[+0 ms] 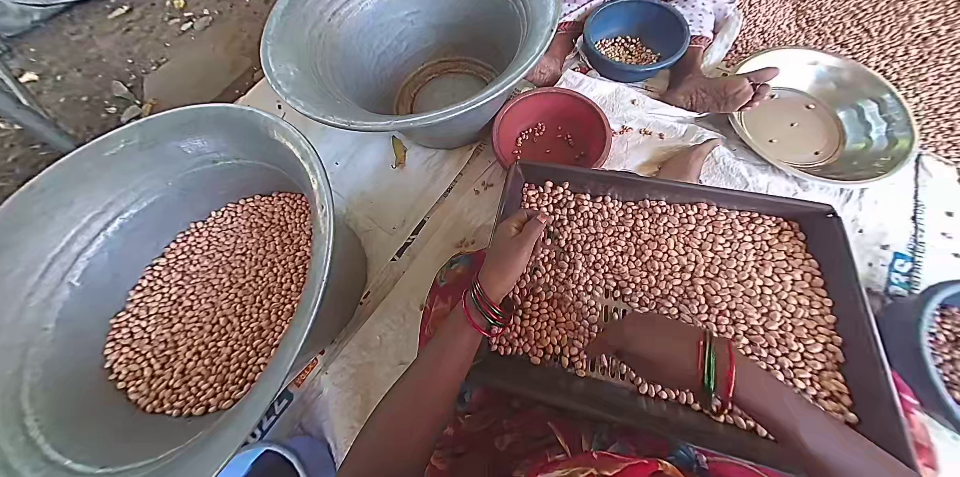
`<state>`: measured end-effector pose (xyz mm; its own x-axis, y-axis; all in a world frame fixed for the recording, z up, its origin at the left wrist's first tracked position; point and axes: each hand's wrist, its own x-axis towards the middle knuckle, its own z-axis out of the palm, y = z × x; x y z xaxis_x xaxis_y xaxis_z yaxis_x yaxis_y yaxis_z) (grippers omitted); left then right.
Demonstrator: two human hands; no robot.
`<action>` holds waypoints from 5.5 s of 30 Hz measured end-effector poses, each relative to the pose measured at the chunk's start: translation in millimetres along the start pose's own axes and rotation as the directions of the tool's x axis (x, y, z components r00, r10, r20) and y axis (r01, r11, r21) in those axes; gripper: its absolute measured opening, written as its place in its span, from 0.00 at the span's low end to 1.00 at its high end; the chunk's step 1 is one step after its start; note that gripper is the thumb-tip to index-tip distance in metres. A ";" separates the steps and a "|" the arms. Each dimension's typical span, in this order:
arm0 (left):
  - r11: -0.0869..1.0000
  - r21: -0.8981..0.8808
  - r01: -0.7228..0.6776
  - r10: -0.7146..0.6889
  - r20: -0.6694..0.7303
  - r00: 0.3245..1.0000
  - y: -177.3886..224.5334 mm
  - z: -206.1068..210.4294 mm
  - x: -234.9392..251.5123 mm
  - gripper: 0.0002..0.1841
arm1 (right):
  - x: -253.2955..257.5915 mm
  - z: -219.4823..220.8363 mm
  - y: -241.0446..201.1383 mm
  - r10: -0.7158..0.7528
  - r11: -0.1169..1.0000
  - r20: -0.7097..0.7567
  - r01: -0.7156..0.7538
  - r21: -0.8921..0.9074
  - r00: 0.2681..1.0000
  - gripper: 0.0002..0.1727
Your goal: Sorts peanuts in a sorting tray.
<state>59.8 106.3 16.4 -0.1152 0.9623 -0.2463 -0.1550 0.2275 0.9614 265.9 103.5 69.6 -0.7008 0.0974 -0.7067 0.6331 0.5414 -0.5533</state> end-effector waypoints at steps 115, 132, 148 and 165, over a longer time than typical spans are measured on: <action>0.942 -0.319 0.105 -0.126 -0.045 0.991 14.0 10.6 24.5 0.10 | 48.6 -12.7 -5.4 0.150 0.989 -0.710 -0.098 0.114 0.688 0.22; 0.999 -0.028 0.043 -0.043 -0.003 0.999 3.4 7.7 25.0 0.11 | -11.9 51.0 -6.2 -0.081 0.993 -0.205 0.096 0.064 0.975 0.18; 0.991 0.102 0.085 -0.084 -0.017 0.996 5.1 10.8 23.4 0.12 | 15.3 -8.9 21.6 0.194 0.974 -0.411 -0.225 -0.028 0.891 0.23; 0.994 0.091 0.056 -0.060 0.036 0.998 5.4 8.8 24.8 0.11 | 98.3 22.8 -10.4 -0.020 0.953 -0.785 -0.225 -0.201 0.619 0.11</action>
<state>64.8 132.7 16.6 -0.0709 0.9518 -0.2986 -0.0717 0.2937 0.9532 198.0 88.5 -4.2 -0.7044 0.7053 -0.0797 0.6950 0.6624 -0.2796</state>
